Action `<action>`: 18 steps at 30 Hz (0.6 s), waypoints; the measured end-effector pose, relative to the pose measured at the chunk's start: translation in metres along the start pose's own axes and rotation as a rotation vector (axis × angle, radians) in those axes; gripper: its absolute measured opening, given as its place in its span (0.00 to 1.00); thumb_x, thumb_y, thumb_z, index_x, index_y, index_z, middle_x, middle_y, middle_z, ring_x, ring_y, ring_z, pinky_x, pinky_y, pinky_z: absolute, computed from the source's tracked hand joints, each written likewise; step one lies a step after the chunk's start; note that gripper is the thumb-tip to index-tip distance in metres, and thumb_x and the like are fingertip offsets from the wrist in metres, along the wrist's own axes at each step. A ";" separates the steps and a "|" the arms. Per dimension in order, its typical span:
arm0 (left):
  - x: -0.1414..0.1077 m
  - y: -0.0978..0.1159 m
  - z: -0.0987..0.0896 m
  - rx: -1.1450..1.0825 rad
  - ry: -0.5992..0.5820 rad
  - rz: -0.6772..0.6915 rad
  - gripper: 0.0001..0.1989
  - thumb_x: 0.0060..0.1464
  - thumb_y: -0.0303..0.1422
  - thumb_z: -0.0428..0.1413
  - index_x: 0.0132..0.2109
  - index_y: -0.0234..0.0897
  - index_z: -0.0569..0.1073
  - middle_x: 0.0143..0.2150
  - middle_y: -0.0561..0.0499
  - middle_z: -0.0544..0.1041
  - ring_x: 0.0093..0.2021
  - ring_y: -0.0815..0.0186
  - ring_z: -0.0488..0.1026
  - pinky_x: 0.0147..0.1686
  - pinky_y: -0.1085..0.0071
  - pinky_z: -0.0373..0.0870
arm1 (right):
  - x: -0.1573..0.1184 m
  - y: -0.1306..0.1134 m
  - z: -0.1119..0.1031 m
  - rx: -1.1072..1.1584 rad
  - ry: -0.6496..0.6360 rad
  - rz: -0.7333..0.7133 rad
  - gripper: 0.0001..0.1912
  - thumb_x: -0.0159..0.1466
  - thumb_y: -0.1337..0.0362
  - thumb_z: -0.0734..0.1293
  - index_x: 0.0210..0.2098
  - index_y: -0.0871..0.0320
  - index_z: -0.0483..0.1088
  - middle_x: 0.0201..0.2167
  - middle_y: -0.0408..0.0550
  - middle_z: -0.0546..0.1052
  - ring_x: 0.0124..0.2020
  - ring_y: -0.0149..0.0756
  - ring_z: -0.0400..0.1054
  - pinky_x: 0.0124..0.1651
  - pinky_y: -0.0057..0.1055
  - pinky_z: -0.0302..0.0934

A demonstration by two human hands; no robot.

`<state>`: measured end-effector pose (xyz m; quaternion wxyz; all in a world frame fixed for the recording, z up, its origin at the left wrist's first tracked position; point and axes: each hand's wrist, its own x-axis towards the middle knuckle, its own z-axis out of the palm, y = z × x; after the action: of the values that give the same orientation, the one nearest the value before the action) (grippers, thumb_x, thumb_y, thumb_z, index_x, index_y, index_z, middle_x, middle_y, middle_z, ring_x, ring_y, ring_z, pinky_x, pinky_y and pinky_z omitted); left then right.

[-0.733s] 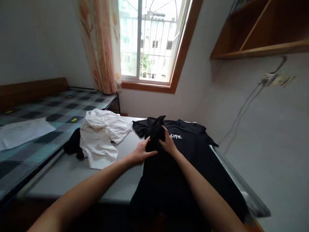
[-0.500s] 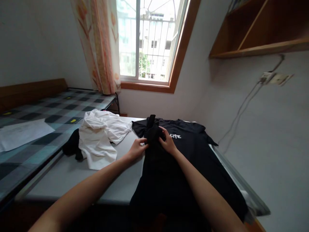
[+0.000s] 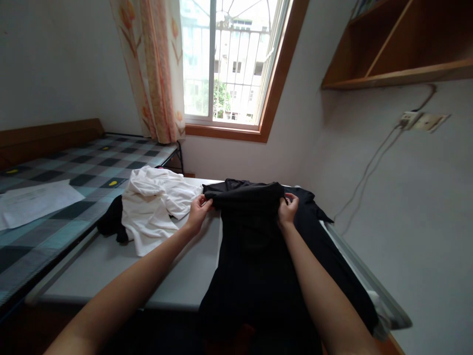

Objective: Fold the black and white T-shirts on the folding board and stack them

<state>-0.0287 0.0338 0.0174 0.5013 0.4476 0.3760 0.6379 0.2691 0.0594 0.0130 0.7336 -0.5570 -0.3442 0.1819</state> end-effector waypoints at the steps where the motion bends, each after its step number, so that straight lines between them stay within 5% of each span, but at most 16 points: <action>1: 0.001 -0.001 -0.001 0.006 0.011 0.004 0.16 0.44 0.39 0.63 0.37 0.34 0.71 0.36 0.50 0.75 0.36 0.66 0.74 0.36 0.70 0.72 | 0.002 0.003 -0.002 -0.036 -0.020 0.022 0.25 0.51 0.56 0.67 0.47 0.56 0.61 0.30 0.41 0.72 0.30 0.33 0.68 0.37 0.32 0.66; 6: 0.004 -0.003 -0.004 0.006 0.046 0.006 0.14 0.48 0.38 0.61 0.40 0.35 0.71 0.41 0.47 0.77 0.42 0.63 0.75 0.41 0.68 0.73 | 0.003 0.011 -0.009 -0.291 -0.261 -0.006 0.25 0.55 0.51 0.65 0.46 0.62 0.70 0.33 0.52 0.78 0.39 0.46 0.73 0.45 0.42 0.67; 11: 0.003 -0.006 -0.005 0.033 -0.082 -0.084 0.23 0.53 0.40 0.59 0.56 0.44 0.69 0.52 0.45 0.75 0.50 0.58 0.74 0.40 0.66 0.74 | 0.002 0.003 -0.008 -0.398 -0.380 -0.122 0.24 0.58 0.53 0.63 0.48 0.61 0.73 0.47 0.58 0.77 0.54 0.53 0.67 0.56 0.46 0.61; 18: 0.012 -0.018 -0.012 0.081 -0.066 -0.140 0.30 0.55 0.39 0.59 0.63 0.44 0.64 0.57 0.42 0.73 0.44 0.60 0.77 0.36 0.69 0.75 | 0.039 -0.064 0.018 -0.374 -0.465 0.011 0.14 0.58 0.57 0.64 0.36 0.61 0.73 0.36 0.53 0.79 0.44 0.47 0.71 0.48 0.43 0.66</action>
<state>-0.0355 0.0490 -0.0009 0.5382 0.4609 0.4153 0.5704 0.2766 0.0770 0.0878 0.5188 -0.6278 -0.5274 0.2422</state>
